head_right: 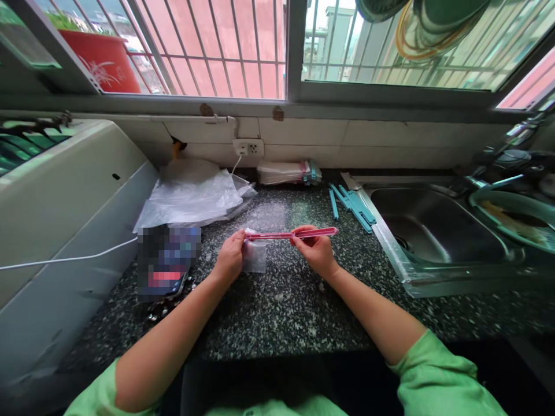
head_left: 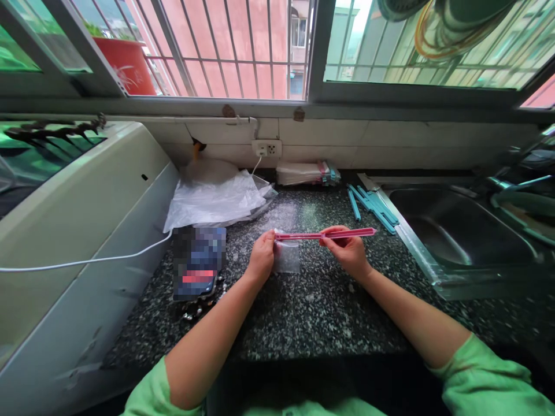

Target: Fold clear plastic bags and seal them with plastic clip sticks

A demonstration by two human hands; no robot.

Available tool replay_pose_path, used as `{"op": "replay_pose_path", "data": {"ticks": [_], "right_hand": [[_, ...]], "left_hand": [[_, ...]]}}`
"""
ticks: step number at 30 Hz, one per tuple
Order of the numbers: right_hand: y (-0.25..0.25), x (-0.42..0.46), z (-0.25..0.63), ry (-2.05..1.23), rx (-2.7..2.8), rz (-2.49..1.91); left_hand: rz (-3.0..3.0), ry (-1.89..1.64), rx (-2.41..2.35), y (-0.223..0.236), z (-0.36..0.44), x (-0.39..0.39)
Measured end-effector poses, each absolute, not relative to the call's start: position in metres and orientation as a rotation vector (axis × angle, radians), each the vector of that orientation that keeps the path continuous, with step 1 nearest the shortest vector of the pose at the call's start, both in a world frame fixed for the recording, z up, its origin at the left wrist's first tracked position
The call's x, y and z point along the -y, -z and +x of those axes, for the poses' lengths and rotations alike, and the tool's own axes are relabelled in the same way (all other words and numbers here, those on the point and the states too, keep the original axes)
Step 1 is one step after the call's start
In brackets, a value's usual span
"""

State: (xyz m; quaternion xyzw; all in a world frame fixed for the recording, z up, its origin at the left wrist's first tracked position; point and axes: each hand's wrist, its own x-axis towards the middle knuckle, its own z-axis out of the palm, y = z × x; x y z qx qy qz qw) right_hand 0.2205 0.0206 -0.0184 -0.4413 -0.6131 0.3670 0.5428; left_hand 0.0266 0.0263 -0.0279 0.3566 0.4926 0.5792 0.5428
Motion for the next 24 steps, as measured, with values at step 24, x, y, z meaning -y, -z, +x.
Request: {"op": "replay_pose_path", "data": {"ticks": [24], "right_hand": [[0.0224, -0.0271, 0.2294, -0.298, 1.903, -0.986]], "left_hand": [[0.828, -1.393, -1.186, 0.0268, 0.0256, -0.0268]]}}
